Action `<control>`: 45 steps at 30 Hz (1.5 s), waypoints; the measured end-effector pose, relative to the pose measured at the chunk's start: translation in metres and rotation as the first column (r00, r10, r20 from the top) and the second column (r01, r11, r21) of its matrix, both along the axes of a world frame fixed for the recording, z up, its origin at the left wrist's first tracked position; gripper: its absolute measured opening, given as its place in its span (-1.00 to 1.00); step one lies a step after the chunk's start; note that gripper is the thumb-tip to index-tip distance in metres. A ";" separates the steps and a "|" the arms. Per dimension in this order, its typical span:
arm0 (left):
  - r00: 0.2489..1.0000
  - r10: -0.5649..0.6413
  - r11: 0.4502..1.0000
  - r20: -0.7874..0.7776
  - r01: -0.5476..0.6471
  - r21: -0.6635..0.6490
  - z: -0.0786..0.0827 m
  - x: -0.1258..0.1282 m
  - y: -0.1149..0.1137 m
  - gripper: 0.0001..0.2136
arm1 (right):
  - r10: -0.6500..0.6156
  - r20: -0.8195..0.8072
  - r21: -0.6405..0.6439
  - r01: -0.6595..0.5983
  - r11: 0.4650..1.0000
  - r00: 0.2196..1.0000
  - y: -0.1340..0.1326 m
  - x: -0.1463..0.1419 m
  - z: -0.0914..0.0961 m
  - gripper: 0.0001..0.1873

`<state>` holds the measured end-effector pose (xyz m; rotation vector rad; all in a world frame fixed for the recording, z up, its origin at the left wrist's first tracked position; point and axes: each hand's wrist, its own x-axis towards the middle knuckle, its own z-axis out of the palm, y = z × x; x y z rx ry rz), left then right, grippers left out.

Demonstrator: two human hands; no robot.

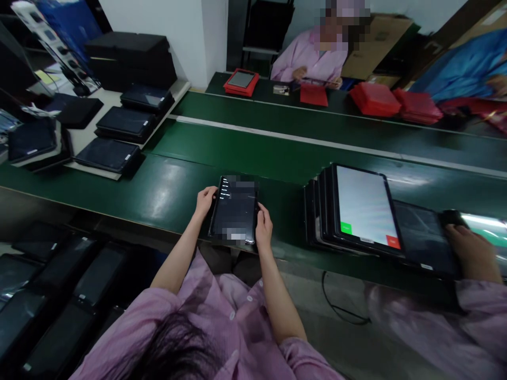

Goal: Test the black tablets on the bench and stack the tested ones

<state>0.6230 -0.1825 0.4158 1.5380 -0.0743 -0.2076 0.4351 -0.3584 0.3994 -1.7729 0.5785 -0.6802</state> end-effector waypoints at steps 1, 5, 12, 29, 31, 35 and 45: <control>0.999 0.001 1.000 0.038 -0.001 0.009 -0.001 -0.002 0.001 -0.71 | -0.002 0.002 0.001 0.002 1.000 1.000 0.000 0.000 -0.001 -0.40; 0.992 0.000 0.999 0.130 -0.004 0.032 -0.004 -0.006 0.003 -0.74 | 0.004 -0.011 -0.032 -0.005 0.999 1.000 -0.001 0.000 -0.002 -0.42; 0.981 -0.005 0.999 0.195 -0.004 0.045 -0.006 -0.009 0.004 -0.73 | 0.000 -0.013 0.008 0.000 1.000 1.000 0.000 -0.001 -0.001 -0.42; 0.967 -0.019 0.998 0.253 0.002 0.066 -0.009 -0.010 0.007 -0.66 | -0.003 -0.013 0.059 0.003 0.998 1.000 0.001 -0.001 0.001 -0.41; 0.966 -0.019 0.998 0.259 0.002 0.064 -0.010 -0.010 0.007 -0.66 | 0.002 0.001 0.073 -0.002 0.997 1.000 0.001 -0.001 0.001 -0.43; 0.967 -0.017 0.998 0.256 0.003 0.055 -0.012 -0.009 0.006 -0.68 | 0.044 0.015 0.069 -0.045 0.997 0.999 0.000 -0.002 0.002 -0.44; 0.966 -0.021 0.996 0.259 -0.003 0.094 -0.010 -0.011 0.007 -0.68 | 0.206 -0.028 -0.142 -0.208 0.968 0.978 -0.007 0.001 0.047 -0.30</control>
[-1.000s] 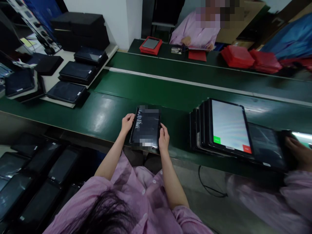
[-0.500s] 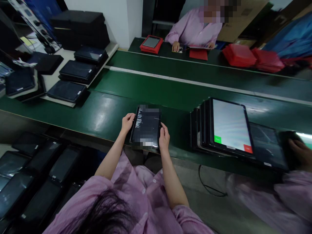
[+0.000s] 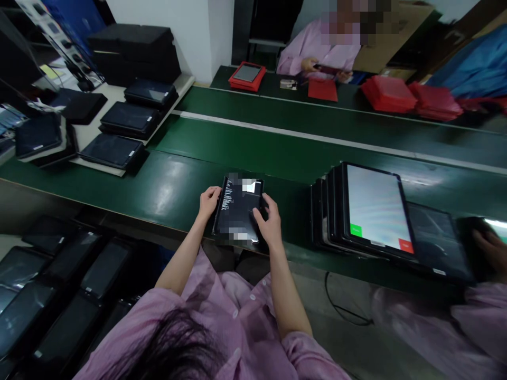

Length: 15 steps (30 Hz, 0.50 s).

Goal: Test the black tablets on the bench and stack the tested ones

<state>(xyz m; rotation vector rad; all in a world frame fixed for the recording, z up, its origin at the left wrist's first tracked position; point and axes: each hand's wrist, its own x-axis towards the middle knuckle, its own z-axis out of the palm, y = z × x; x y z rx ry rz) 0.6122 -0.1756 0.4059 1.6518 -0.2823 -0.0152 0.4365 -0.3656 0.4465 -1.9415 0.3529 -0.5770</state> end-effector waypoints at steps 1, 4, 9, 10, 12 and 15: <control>1.000 0.001 1.000 0.001 -0.001 0.002 0.000 0.000 0.000 -0.68 | -0.003 0.027 -0.079 0.005 0.997 1.000 -0.001 0.002 0.006 -0.42; 1.000 -0.002 1.000 0.007 0.002 0.010 -0.001 0.001 0.000 -0.69 | -0.004 0.087 -0.289 0.029 0.957 0.996 -0.004 0.010 0.017 -0.58; 1.000 -0.011 1.000 0.016 0.011 0.020 -0.004 0.003 0.001 -0.70 | 0.022 0.130 -0.418 0.035 0.908 0.991 -0.009 0.031 0.017 -0.56; 1.000 -0.013 1.000 0.019 0.013 0.017 -0.005 0.003 0.001 -0.70 | 0.024 0.124 -0.430 0.032 0.902 0.992 -0.011 0.035 0.017 -0.53; 1.000 -0.014 1.000 0.023 0.014 0.005 -0.006 0.003 0.001 -0.70 | 0.044 0.083 -0.459 -0.001 0.888 0.996 -0.013 0.041 0.016 -0.50; 1.000 -0.005 1.000 0.014 0.005 -0.008 -0.007 0.004 0.000 -0.70 | 0.064 0.039 -0.479 -0.037 0.877 0.997 -0.014 0.042 0.016 -0.47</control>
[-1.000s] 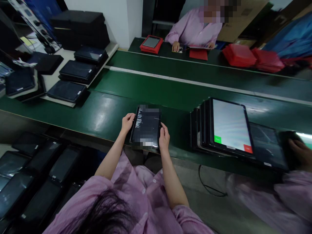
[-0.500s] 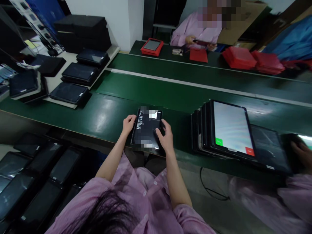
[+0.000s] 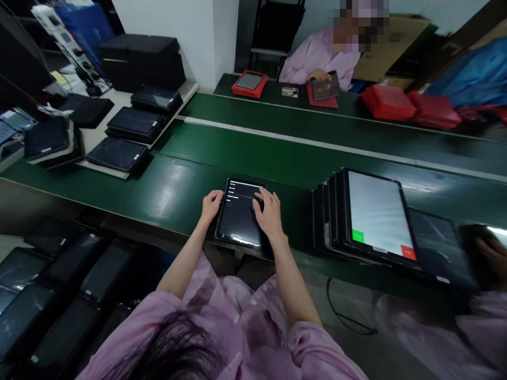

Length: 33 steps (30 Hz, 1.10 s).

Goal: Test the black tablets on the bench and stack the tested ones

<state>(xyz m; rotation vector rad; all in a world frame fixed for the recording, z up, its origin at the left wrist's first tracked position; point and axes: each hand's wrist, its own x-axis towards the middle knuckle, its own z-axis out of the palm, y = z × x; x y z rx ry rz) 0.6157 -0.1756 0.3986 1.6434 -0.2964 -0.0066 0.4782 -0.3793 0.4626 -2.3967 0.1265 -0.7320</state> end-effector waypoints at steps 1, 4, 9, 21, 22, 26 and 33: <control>1.000 0.002 1.000 -0.007 -0.002 0.001 0.000 0.000 0.000 -0.69 | -0.010 0.006 0.005 0.010 1.000 1.000 0.001 -0.001 0.000 -0.47; 1.000 -0.001 1.000 -0.018 0.001 0.009 -0.001 0.000 -0.001 -0.70 | -0.052 0.025 0.028 0.051 0.998 0.998 0.002 -0.006 0.000 -0.49; 1.000 0.001 1.000 -0.004 -0.001 0.003 -0.001 0.000 -0.001 -0.69 | -0.038 -0.059 -0.007 0.037 0.999 0.998 0.000 -0.006 -0.005 -0.47; 1.000 -0.013 1.000 0.000 0.013 0.023 -0.002 0.001 0.000 -0.68 | -0.037 0.040 0.106 0.033 0.994 0.998 0.007 -0.017 0.002 -0.59; 1.000 -0.013 1.000 -0.001 0.013 0.023 -0.002 0.001 0.000 -0.69 | -0.031 0.041 0.108 0.026 0.994 0.999 0.008 -0.017 0.002 -0.60; 1.000 -0.008 0.999 -0.012 0.009 0.034 -0.002 0.001 0.000 -0.71 | -0.008 0.064 0.088 0.002 0.996 0.998 0.012 -0.018 0.000 -0.62; 1.000 -0.015 0.999 0.011 0.014 0.037 -0.003 0.001 -0.001 -0.71 | 0.043 0.014 0.012 -0.043 0.999 0.999 0.010 -0.014 0.002 -0.60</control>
